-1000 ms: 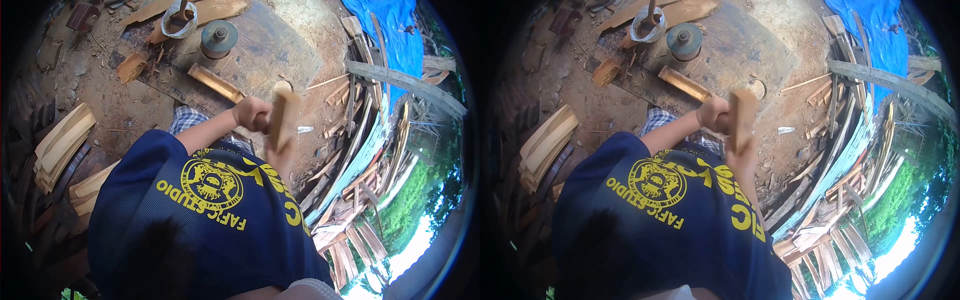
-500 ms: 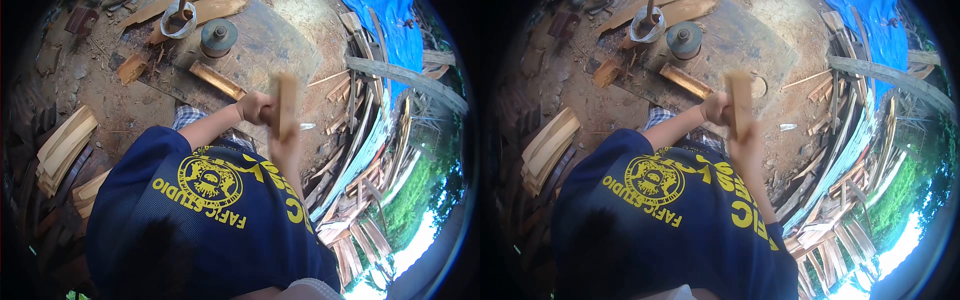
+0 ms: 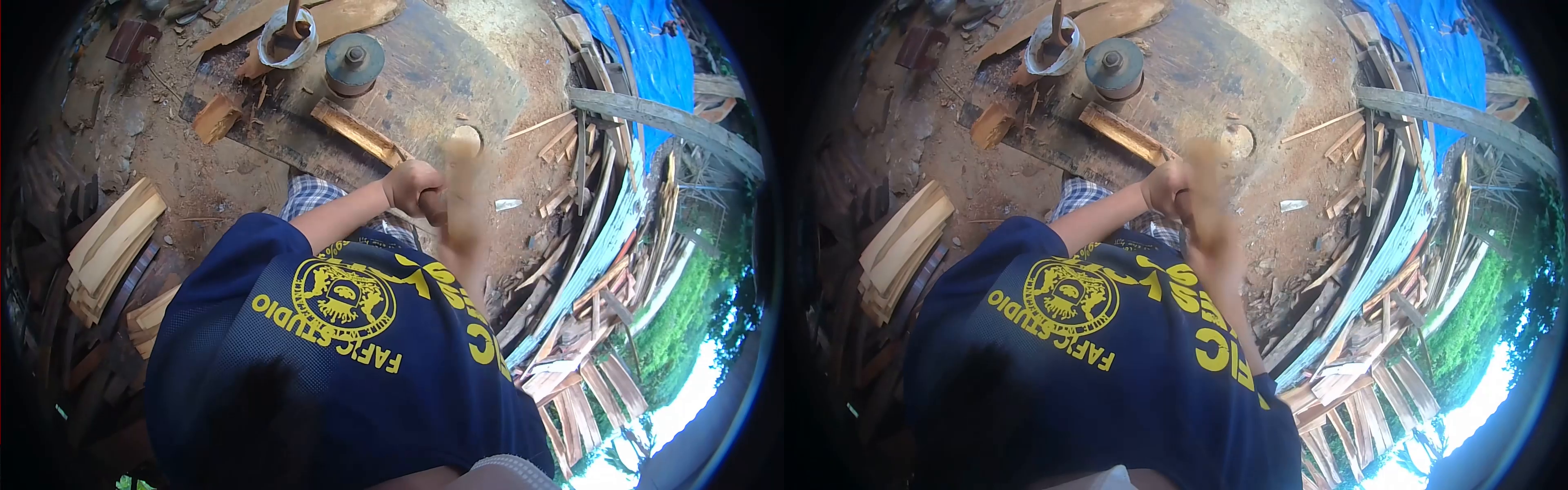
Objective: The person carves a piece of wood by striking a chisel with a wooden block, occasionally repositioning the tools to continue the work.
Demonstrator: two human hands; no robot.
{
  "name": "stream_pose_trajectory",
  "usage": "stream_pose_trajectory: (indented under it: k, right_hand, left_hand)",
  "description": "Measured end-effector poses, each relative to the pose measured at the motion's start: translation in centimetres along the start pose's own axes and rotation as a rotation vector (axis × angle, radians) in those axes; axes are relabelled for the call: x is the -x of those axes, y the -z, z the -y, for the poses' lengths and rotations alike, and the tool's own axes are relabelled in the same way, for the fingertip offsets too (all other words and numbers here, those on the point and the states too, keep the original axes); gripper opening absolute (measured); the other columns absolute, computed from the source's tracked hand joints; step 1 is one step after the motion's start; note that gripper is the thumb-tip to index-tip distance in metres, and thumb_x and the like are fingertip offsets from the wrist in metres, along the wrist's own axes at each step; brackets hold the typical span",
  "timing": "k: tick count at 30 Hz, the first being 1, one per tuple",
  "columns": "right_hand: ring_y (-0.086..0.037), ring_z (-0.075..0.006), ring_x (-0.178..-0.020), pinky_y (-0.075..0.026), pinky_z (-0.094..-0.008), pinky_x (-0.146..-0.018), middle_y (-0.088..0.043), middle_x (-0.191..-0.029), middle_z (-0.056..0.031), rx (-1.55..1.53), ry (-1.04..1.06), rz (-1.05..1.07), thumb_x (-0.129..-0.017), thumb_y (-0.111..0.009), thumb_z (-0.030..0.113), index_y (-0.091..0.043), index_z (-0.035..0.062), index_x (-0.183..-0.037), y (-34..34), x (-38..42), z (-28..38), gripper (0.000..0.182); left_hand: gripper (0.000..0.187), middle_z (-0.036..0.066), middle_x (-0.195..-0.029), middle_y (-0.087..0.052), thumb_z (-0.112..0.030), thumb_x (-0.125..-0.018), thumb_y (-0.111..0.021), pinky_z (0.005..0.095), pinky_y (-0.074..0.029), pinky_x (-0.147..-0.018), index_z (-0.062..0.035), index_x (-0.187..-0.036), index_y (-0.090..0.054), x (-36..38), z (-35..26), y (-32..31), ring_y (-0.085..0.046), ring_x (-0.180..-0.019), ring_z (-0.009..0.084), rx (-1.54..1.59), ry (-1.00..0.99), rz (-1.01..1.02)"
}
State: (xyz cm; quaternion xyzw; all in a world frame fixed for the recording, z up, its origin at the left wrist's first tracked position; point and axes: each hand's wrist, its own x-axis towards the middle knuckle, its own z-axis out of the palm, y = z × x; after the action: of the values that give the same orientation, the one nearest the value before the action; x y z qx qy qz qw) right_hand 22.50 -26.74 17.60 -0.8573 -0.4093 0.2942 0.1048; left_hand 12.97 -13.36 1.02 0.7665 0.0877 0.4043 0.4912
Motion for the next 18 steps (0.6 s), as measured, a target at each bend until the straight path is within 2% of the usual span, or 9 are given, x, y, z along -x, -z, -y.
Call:
stream_pose_trajectory:
  k: [1,4,5,8,10,11,14,16,18]
  right_hand:
    - [-0.064,-0.0451,-0.09,-0.052,-0.0455,-0.073,-0.064,-0.096,-0.0263,-0.311,0.105,-0.098,-0.08,-0.075,0.034,-0.054,0.0046,-0.114,-0.9,0.5,1.1,0.05]
    - [-0.066,-0.0449,-0.08,-0.053,-0.0456,-0.066,-0.068,-0.085,-0.0219,-0.157,0.145,0.107,-0.077,-0.08,0.033,-0.053,0.0058,-0.121,-1.2,1.1,-0.3,0.058]
    - [-0.066,-0.0449,-0.08,-0.053,-0.0456,-0.066,-0.068,-0.085,-0.0219,-0.163,0.126,0.105,-0.077,-0.08,0.033,-0.053,0.0058,-0.121,-1.1,1.4,-0.2,0.058]
    - [-0.067,-0.0444,-0.08,-0.053,-0.044,-0.067,-0.068,-0.082,-0.0226,-0.17,0.168,-0.002,-0.076,-0.082,0.033,-0.053,0.0041,-0.121,0.0,0.3,0.3,0.06]
    - [-0.061,-0.0173,-0.07,-0.051,-0.0321,-0.065,-0.062,-0.075,-0.0081,-0.227,0.126,-0.166,-0.078,-0.081,0.02,-0.056,-0.0009,-0.111,0.6,0.0,0.5,0.047]
    - [-0.069,-0.022,-0.071,-0.051,-0.0354,-0.061,-0.068,-0.079,-0.0184,-0.427,0.095,-0.171,-0.078,-0.081,0.023,-0.054,-0.0018,-0.12,0.2,-0.5,-0.4,0.056]
    - [-0.064,-0.014,-0.068,-0.05,-0.0322,-0.059,-0.067,-0.078,-0.0157,-0.483,-0.004,-0.163,-0.079,-0.081,0.02,-0.053,-0.0038,-0.121,1.1,-1.3,-1.0,0.056]
    - [-0.062,-0.0138,-0.064,-0.049,-0.0301,-0.057,-0.065,-0.075,-0.0142,-0.478,0.06,-0.248,-0.079,-0.082,0.021,-0.054,-0.0034,-0.117,1.1,-1.8,-0.9,0.053]
    - [-0.06,-0.0154,-0.061,-0.048,-0.0313,-0.056,-0.063,-0.072,-0.012,-0.543,-0.057,-0.125,-0.079,-0.081,0.022,-0.055,-0.003,-0.109,1.4,-1.7,-0.5,0.047]
  left_hand:
    - [0.032,0.007,-0.076,-0.061,-0.027,-0.058,-0.081,0.0376,-0.045,-0.057,-0.0138,-0.081,-0.063,0.7,0.3,-0.2,-0.059,-0.067,0.0319,0.001,-0.051,0.015]
    - [0.04,0.008,-0.091,-0.066,-0.033,-0.062,-0.081,0.0399,-0.051,-0.071,-0.0141,-0.095,-0.068,2.1,-0.3,0.7,-0.063,-0.083,0.0316,-0.047,-0.142,0.208]
    - [0.041,0.007,-0.096,-0.067,-0.034,-0.065,-0.08,0.0416,-0.051,-0.082,-0.014,-0.098,-0.068,2.4,-0.3,0.9,-0.064,-0.091,0.0314,-0.008,-0.139,0.202]
    - [0.038,0.006,-0.097,-0.066,-0.031,-0.067,-0.079,0.0423,-0.049,-0.089,-0.0138,-0.1,-0.068,1.0,-2.0,1.5,-0.064,-0.092,0.0324,0.065,-0.054,0.148]
    - [0.032,0.006,-0.094,-0.065,-0.025,-0.071,-0.076,0.0423,-0.046,-0.094,-0.013,-0.099,-0.066,4.2,0.2,1.7,-0.063,-0.091,0.0311,-0.047,-0.078,0.291]
    - [0.033,0.006,-0.093,-0.063,-0.023,-0.066,-0.076,0.0432,-0.045,-0.097,-0.0127,-0.094,-0.063,4.7,-0.2,2.5,-0.063,-0.092,0.0286,-0.108,-0.142,0.325]
    - [0.029,0.006,-0.094,-0.061,-0.015,-0.065,-0.075,0.0488,-0.035,-0.11,-0.0118,-0.09,-0.06,8.8,2.9,5.7,-0.062,-0.097,0.0266,-0.087,-0.071,0.228]
    - [0.023,0.006,-0.093,-0.062,-0.01,-0.069,-0.072,0.0502,-0.035,-0.109,-0.0108,-0.088,-0.06,8.5,2.5,7.9,-0.063,-0.099,0.0272,-0.055,-0.028,0.236]
    - [0.017,0.007,-0.092,-0.062,-0.004,-0.072,-0.069,0.0515,-0.036,-0.109,-0.0098,-0.086,-0.059,7.4,0.8,9.0,-0.063,-0.101,0.0279,-0.016,0.037,0.251]
